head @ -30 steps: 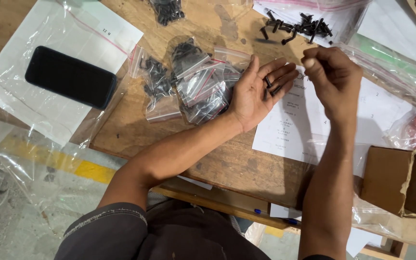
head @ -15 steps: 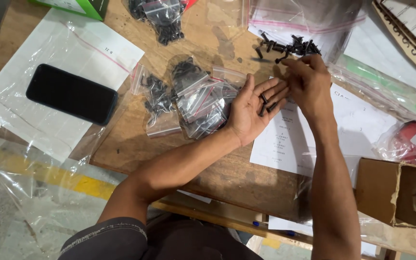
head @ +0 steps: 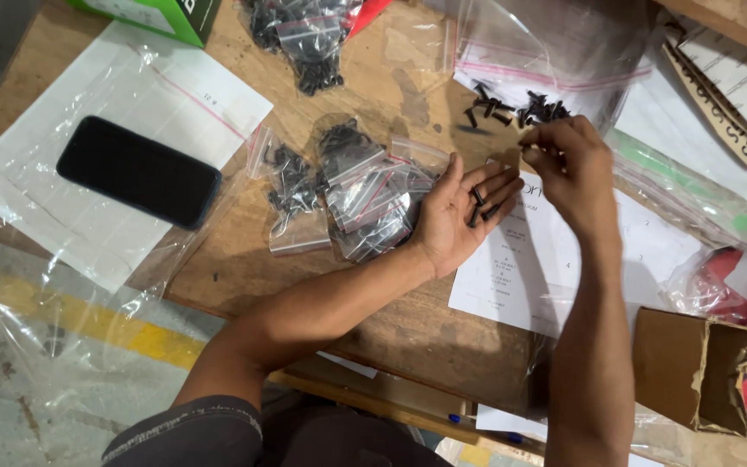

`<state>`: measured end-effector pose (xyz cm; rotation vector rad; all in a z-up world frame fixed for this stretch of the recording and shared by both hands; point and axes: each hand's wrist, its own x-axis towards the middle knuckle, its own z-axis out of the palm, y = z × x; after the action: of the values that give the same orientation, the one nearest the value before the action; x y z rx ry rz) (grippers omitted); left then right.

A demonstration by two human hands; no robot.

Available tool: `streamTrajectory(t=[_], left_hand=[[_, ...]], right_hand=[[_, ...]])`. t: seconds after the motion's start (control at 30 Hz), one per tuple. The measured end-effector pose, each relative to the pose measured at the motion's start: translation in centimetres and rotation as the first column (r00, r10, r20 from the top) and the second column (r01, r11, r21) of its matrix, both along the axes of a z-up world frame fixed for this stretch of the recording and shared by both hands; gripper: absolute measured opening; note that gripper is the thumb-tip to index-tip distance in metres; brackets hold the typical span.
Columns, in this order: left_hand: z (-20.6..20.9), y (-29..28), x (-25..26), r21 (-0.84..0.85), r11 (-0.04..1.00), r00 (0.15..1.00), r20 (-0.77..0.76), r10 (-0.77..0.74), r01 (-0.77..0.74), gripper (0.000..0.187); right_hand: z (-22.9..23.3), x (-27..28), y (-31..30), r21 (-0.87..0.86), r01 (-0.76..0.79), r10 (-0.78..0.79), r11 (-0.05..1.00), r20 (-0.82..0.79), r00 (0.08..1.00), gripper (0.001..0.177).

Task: Sorting and inspecting small plastic components and fasteners on a workbench into various plastic bag packages.

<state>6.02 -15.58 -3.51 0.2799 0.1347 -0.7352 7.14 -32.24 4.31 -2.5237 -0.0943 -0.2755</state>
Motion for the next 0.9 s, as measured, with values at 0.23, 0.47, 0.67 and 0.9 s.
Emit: streamTrajectory(t=[0.23,0.47,0.67,0.9], left_hand=[[0.0,0.1,-0.2,-0.004,1.000,0.999,0.042,0.008,-0.008,0.079],[-0.1,0.1,-0.1,0.036,0.999,0.999,0.052,0.000,-0.002,0.080],[-0.1,0.1,-0.1,0.037,0.999,0.998,0.058,0.009,-0.012,0.080],[-0.3,-0.2,-0.2,0.040,0.999,0.999,0.034,0.025,-0.027,0.080]], right_hand=[[0.6,-1.6,-2.1,0.384,-0.017,0.016,0.923,0.006,1.000,0.020],[-3.7,-0.8,-5.2,0.075,0.168,-0.170,0.983,0.020,0.985,0.016],[-2.5,-0.2,-0.5,0.016,0.272,-0.270,0.962,-0.080,0.960,0.015],[0.1,-1.2,-1.8,-0.041,0.202,-0.206,0.978,-0.120,0.971,0.016]])
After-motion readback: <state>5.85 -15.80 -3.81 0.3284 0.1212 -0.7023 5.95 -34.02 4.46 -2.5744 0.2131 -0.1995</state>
